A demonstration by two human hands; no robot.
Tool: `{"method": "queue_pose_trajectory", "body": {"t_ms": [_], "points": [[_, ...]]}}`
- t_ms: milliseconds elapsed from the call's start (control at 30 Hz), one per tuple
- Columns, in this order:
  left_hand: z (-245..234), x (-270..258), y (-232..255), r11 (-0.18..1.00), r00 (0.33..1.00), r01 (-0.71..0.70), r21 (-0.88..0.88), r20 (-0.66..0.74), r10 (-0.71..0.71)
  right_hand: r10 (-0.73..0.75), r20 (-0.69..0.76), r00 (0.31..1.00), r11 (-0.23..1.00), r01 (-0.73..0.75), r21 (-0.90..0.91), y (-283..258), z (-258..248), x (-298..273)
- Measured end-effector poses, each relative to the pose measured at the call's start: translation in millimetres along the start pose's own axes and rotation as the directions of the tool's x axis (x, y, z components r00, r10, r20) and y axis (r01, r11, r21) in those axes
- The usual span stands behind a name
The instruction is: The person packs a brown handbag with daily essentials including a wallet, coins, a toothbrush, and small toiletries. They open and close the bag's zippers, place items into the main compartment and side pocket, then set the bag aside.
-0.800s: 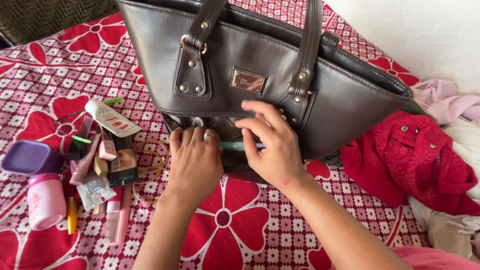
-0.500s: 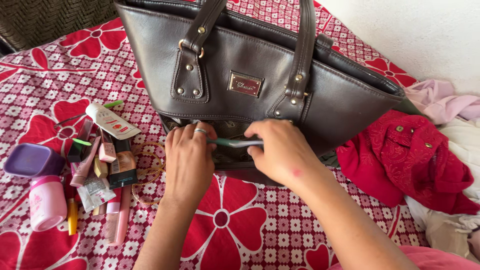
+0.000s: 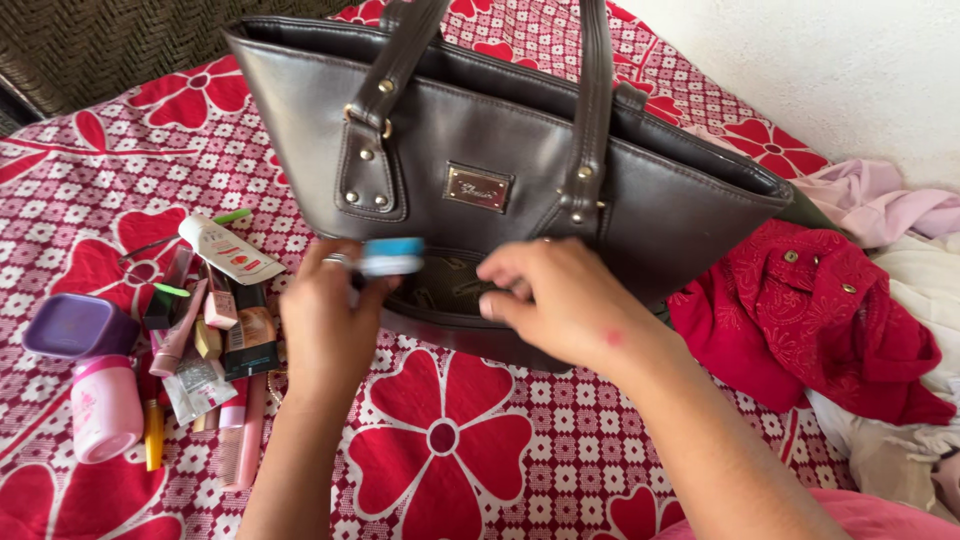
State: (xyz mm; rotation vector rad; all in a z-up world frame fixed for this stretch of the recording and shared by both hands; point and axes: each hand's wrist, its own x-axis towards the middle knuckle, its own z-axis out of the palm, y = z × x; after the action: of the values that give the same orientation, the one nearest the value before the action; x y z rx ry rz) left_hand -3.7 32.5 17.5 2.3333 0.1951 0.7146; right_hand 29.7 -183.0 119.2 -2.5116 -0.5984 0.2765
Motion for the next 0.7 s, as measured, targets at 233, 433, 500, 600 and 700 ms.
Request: {"method": "queue_pose_trajectory", "body": {"t_ms": [233,433,500,600,700], "points": [[-27,8,-22,0.685,0.945,-0.041,-0.727,-0.251,-0.21,0.151,0.247,0.957,0.956,-0.079,-0.282,-3,0,-5],[-31,4,-67,0.579,0.832,0.162,-0.799,-0.205,-0.515,0.128,0.195,0.972,0.957,-0.069,-0.281,-7,-1,-4],[-24,2,-83,0.402,0.767,0.25,-0.881,-0.073,-0.638,0.122,0.2,0.972,0.954,-0.06,-0.293,-7,0,-4],[-9,-2,-101,0.195,0.689,0.38,-0.904,0.136,-0.711,0.174,0.22,0.96,0.942,-0.097,-0.322,-8,3,-4],[4,-5,-110,0.113,0.674,0.387,-0.915,0.198,-0.712,0.183,0.217,0.959,0.935,-0.101,-0.339,-7,6,-4]]}}
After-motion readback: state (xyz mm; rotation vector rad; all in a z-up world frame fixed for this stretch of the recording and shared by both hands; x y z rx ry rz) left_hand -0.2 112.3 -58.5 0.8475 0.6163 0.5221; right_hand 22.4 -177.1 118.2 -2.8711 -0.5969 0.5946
